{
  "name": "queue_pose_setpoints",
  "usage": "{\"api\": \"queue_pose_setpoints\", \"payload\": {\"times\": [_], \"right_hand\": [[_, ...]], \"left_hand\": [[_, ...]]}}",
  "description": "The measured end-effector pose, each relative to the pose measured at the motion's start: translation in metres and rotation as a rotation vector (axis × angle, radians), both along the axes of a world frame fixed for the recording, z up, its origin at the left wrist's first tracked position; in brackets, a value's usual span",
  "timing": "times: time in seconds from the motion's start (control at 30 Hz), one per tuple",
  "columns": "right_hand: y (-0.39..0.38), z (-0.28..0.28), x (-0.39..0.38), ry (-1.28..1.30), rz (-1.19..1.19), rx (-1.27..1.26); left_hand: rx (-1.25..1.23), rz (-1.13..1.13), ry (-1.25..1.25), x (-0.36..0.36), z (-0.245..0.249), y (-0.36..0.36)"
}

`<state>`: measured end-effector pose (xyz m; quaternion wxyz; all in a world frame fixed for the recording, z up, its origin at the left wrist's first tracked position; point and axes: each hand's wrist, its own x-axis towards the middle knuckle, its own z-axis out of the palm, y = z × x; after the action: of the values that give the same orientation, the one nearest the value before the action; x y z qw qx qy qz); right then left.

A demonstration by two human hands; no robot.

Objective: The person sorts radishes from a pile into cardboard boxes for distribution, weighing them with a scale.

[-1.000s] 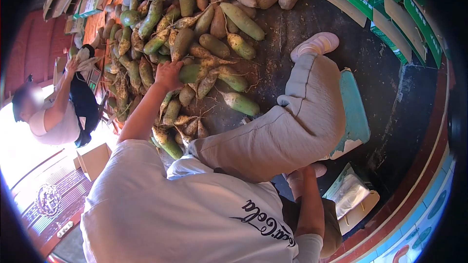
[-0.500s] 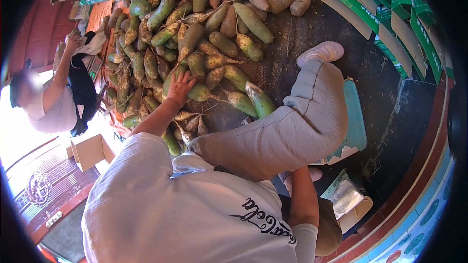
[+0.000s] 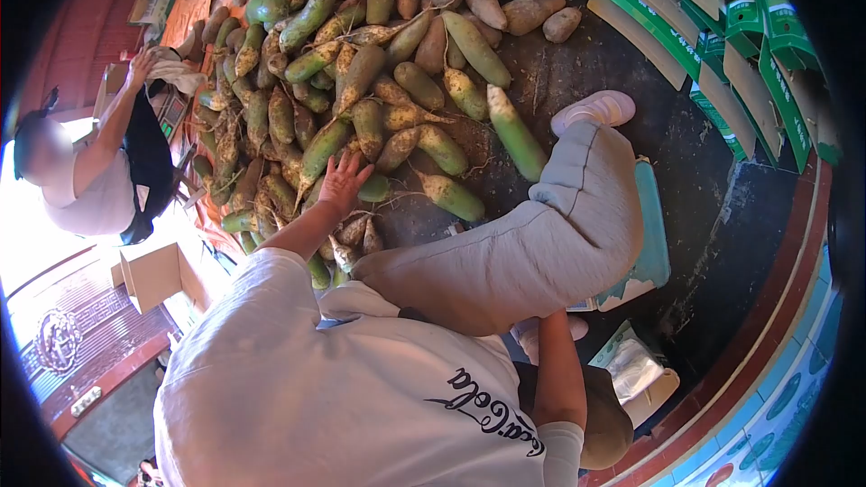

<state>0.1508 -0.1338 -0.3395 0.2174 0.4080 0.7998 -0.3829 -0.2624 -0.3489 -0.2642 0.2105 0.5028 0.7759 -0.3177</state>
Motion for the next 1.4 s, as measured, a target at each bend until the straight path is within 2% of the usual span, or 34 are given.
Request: {"api": "queue_pose_setpoints", "payload": {"times": [0.17, 0.3, 0.4, 0.47, 0.5, 0.57, 0.63, 0.7, 0.77, 0.83, 0.87, 0.9, 0.93, 1.0, 1.07, 1.17, 1.3, 1.4], "right_hand": [[-0.001, 0.004, 0.002, 0.028, 0.004, 0.025], [0.004, 0.012, 0.009, 0.105, 0.016, 0.069], [0.006, 0.026, 0.039, 0.252, 0.087, 0.16], [0.013, 0.047, 0.055, 0.338, 0.088, 0.232], [0.018, 0.068, 0.052, 0.365, 0.064, 0.249], [0.039, 0.144, 0.023, 0.426, -0.233, 0.14], [0.052, 0.19, 0.027, 0.302, -0.446, 0.0], [0.064, 0.203, 0.061, 0.251, -0.401, 0.109], [0.072, 0.251, 0.062, 0.168, -0.44, 0.179], [0.078, 0.271, 0.085, 0.19, -0.498, 0.241], [0.08, 0.281, 0.093, 0.2, -0.571, 0.225], [0.081, 0.291, 0.102, 0.21, -0.645, 0.209], [0.082, 0.296, 0.108, 0.221, -0.718, 0.191], [0.082, 0.3, 0.113, 0.256, -0.718, 0.237], [0.081, 0.294, 0.115, 0.327, -0.749, 0.247], [0.079, 0.277, 0.114, 0.279, -0.785, 0.25], [0.086, 0.275, 0.116, 0.284, -0.798, 0.234], [0.091, 0.272, 0.122, 0.27, -0.801, 0.248]], "left_hand": [[-0.038, -0.035, 0.049, -0.002, -0.01, -0.017], [0.069, 0.007, 0.029, 0.001, -0.007, -0.006], [0.239, 0.118, -0.14, 0.006, -0.002, 0.023], [0.415, 0.077, -0.196, 0.009, 0.002, 0.049], [0.502, 0.058, -0.225, 0.01, 0.001, 0.063], [0.568, -0.013, -0.231, 0.011, -0.01, 0.095], [0.577, -0.075, -0.232, 0.018, -0.012, 0.13], [0.566, -0.089, -0.286, 0.025, -0.016, 0.166], [0.535, -0.098, -0.314, 0.035, -0.019, 0.198], [0.485, -0.104, -0.319, 0.046, -0.024, 0.227], [0.457, -0.142, -0.253, 0.049, -0.05, 0.237], [0.403, -0.178, -0.228, 0.055, -0.049, 0.249], [0.349, -0.213, -0.203, 0.059, -0.047, 0.26], [0.255, -0.271, -0.169, 0.066, -0.055, 0.277], [0.269, -0.254, -0.156, 0.07, -0.077, 0.287], [0.284, -0.273, -0.117, 0.071, -0.09, 0.299], [0.147, -0.314, -0.148, 0.072, -0.073, 0.322], [0.136, -0.378, -0.127, 0.073, -0.083, 0.322]]}}
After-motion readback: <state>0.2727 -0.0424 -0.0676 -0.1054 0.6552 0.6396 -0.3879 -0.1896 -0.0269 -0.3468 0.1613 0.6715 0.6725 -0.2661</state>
